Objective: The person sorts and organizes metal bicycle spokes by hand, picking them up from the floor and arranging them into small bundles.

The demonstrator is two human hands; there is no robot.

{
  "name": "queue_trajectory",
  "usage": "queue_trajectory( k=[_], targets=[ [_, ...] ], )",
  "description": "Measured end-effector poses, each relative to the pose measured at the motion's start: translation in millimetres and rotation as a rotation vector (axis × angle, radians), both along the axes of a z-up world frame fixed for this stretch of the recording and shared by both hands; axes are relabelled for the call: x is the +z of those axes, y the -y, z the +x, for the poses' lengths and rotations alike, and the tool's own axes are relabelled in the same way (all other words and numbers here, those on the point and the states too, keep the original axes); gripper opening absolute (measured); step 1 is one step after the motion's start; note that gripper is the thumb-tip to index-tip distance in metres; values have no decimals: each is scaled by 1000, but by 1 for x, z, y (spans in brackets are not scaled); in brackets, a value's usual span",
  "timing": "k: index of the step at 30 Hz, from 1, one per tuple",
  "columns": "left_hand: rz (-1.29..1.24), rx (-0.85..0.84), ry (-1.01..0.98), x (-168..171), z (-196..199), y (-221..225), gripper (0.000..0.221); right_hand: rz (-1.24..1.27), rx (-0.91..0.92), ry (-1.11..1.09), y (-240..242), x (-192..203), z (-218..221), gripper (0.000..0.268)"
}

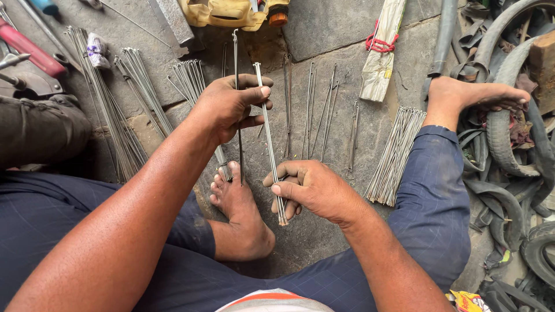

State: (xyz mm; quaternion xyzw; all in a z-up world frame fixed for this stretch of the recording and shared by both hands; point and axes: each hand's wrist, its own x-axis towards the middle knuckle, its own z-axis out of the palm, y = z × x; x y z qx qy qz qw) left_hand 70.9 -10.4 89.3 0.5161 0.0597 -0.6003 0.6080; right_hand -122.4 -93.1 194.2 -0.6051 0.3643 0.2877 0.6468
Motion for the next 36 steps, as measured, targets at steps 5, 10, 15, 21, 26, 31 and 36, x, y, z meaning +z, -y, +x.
queue_trajectory(
  k=[5,10,15,21,26,31,36],
  targets=[
    [17,4,-1,-1,0,1,20,50,-32,14,2,-3,-3,32],
    [35,-3,14,-6,-1,0,19,79,-46,22,2,-9,-5,28],
    [48,-44,108,-17,-2,4,22,-61,75,-36,0,-37,-13,28],
    [99,-77,176,-29,-13,4,22,-823,359,111,85,-128,-61,19],
    [105,-152,163,-35,-16,3,21,-774,-313,-323,157,-162,-104,14],
    [164,-210,112,-38,-22,3,24,-925,48,-403,132,-190,-90,22],
    [182,-227,102,-37,-21,5,25,-1201,82,-269,121,-221,-89,25]
  ],
)
